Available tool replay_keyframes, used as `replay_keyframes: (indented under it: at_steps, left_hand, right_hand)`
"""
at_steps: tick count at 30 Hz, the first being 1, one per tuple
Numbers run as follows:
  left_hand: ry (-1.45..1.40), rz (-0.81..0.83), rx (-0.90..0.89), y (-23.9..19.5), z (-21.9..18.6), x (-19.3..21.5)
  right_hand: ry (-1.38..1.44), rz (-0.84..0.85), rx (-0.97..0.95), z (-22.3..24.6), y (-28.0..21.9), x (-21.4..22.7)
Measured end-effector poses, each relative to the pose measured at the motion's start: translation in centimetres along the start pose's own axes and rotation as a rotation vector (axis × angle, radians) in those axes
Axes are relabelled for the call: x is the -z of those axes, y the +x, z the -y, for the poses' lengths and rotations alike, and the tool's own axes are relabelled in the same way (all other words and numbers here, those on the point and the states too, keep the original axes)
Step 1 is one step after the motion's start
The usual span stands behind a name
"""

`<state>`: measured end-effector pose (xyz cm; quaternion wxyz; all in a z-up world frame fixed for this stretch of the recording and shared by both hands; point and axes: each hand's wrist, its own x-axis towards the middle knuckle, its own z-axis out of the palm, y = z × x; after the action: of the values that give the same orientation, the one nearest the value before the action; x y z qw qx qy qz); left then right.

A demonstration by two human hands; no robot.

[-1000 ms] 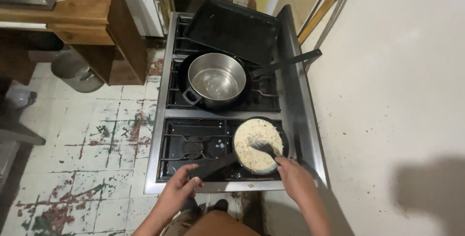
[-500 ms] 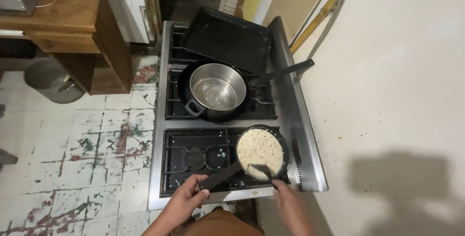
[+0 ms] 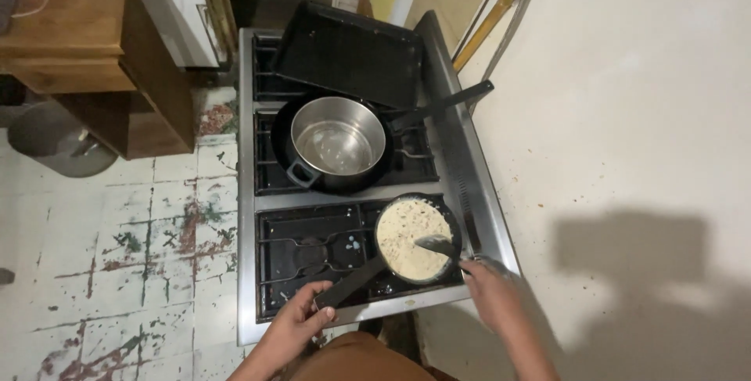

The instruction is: Stirring a creamy mixture in a pan on a gas stove and adding liquid from a bottle.

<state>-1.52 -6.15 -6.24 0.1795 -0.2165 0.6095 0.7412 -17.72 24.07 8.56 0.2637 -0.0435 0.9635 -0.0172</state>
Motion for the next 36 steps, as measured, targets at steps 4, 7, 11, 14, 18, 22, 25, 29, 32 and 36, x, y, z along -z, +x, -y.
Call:
replay_keyframes:
  at_steps: [4, 7, 11, 14, 18, 22, 25, 29, 32, 36]
  left_hand:
    - [0.009, -0.01, 0.06, -1.3, -2.4, 0.0]
    - [0.009, 0.023, 0.032, -1.1, -1.7, 0.2]
    - [0.038, 0.041, 0.052, -1.2, -2.3, 0.1]
    - [0.057, 0.07, 0.032, -1.3, -2.9, 0.2]
    - [0.16, 0.027, 0.089, -1.7, -3.4, 0.0]
    - [0.112, 0.034, 0.011, -0.9, -2.2, -0.1]
    - [0.176, 0.024, 0.056, -2.3, -4.3, -0.3]
    - [0.162, 0.005, 0.029, -1.8, -3.1, -0.4]
    - [0.147, -0.009, 0.031, -1.8, -3.1, -0.3]
    - [0.126, 0.019, -0.005, -1.6, -2.4, -0.2]
  right_hand:
    - [-0.119, -0.124, 0.137, -1.5, -2.6, 1.2]
    - [-0.223, 0.031, -0.029, 0.2, -2.9, 1.7]
    - [0.162, 0.07, -0.178, 2.0, -2.0, 1.0]
    - [0.201, 0.07, -0.173, 4.4, -2.2, 2.4]
    - [0.158, 0.015, -0.089, 3.2, 0.9, -0.6]
    - [0.099, 0.186, -0.125, 4.1, 0.0, 0.9]
    - [0.105, 0.032, -0.119, 3.4, -0.8, 1.4]
    - [0.213, 0.011, -0.105, 4.1, 0.7, -1.3]
    - [0.111, 0.052, -0.001, 3.4, 1.1, -3.1]
    - [0.171, 0.087, -0.135, 3.3, 0.7, -1.8]
